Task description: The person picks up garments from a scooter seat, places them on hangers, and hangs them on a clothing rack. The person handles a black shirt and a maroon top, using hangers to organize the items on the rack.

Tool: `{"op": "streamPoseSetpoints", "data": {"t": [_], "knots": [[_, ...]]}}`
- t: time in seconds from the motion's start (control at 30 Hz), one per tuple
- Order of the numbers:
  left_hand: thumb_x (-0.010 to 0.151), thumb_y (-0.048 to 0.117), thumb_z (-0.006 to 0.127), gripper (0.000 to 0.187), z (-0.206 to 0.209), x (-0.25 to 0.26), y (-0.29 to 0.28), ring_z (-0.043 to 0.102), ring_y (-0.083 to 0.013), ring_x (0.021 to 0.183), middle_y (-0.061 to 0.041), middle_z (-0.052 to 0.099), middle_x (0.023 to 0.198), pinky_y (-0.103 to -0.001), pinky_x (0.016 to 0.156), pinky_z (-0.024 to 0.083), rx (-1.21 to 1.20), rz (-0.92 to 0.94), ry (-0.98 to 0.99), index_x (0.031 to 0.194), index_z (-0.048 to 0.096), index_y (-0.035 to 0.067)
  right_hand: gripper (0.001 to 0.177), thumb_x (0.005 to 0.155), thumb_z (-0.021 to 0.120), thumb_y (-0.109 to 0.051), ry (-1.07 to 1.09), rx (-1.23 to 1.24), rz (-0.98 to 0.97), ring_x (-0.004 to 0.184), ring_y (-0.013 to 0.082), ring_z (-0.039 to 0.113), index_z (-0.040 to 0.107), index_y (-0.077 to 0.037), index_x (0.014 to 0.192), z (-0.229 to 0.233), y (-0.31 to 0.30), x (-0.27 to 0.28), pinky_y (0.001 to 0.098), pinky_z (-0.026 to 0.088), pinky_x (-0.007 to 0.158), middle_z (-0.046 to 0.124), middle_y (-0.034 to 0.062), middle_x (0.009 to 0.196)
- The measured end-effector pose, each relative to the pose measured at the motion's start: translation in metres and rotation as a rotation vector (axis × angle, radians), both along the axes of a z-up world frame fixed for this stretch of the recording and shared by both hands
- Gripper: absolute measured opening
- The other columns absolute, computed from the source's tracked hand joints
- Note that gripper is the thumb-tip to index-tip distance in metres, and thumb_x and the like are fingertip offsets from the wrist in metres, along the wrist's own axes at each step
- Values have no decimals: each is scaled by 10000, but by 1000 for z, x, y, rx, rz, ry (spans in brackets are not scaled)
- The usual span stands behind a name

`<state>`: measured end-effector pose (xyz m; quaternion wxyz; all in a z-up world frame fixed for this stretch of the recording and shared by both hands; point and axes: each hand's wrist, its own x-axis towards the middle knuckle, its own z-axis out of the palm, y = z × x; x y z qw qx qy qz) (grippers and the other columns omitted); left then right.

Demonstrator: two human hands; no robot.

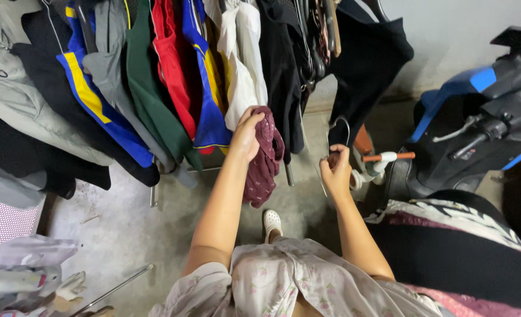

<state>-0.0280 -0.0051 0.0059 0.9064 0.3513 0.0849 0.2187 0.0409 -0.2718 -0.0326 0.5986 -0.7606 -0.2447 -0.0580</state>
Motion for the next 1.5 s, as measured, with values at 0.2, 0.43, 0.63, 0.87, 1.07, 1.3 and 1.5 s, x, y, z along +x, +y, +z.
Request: {"op": "streamPoseSetpoints", "data": {"t": [0.2, 0.43, 0.63, 0.87, 1.07, 1.3, 1.5], "knots": [[966, 47, 586, 62, 14, -24, -5, 633, -144, 874, -35, 641, 929, -302, 798, 530, 64, -7, -9, 1017, 615, 68, 111, 1101, 687, -142, -49, 7, -66, 738, 56, 529, 692, -31, 1105, 1, -28, -10, 237, 453, 679, 610, -22, 796], [946, 42, 586, 32, 28, -42, -11, 629, -142, 829, -31, 629, 883, -302, 763, 532, 30, -14, 17, 951, 598, 72, 254, 1125, 522, -227, 231, 159, 92, 592, 40, 353, 683, -46, 1199, 60, -62, -45, 211, 274, 545, 404, -87, 686], [952, 149, 635, 133, 48, -57, -18, 683, -260, 804, -106, 664, 843, -365, 753, 530, 1048, 432, 370, 1012, 575, 47, 319, 1120, 457, -250, 168, -164, 268, 556, 49, 371, 726, -80, 1148, 130, -94, -64, 245, 341, 538, 403, -52, 616], [863, 83, 656, 186, 58, -64, -51, 649, -474, 831, -234, 662, 896, -537, 702, 515, 1553, 641, 387, 1007, 549, 36, 245, 1036, 595, -255, -63, -386, 368, 648, 149, 547, 718, -55, 968, 136, -75, -89, 315, 476, 642, 620, 54, 700], [896, 75, 635, 222, 67, -68, -87, 666, -453, 800, -218, 667, 853, -532, 671, 524, 1579, 453, 368, 1059, 490, 32, 268, 1062, 594, -250, -18, -351, 251, 603, 211, 511, 670, -35, 921, 129, -26, -102, 330, 460, 618, 573, 126, 681], [937, 143, 657, 196, 124, -82, -98, 676, -420, 790, -182, 676, 813, -518, 663, 506, 1632, 315, 256, 1034, 517, 46, 240, 1063, 585, -187, -10, -78, 306, 644, 77, 491, 681, -33, 905, 116, -20, -68, 259, 409, 585, 597, -8, 723], [796, 357, 712, 271, 180, -97, -92, 623, -297, 891, -51, 583, 922, -437, 819, 482, 2062, 817, -267, 946, 621, 150, 282, 1112, 578, -183, 229, 126, 461, 588, 32, 323, 669, -19, 902, 133, -45, -19, 234, 235, 544, 424, -93, 636]]}}
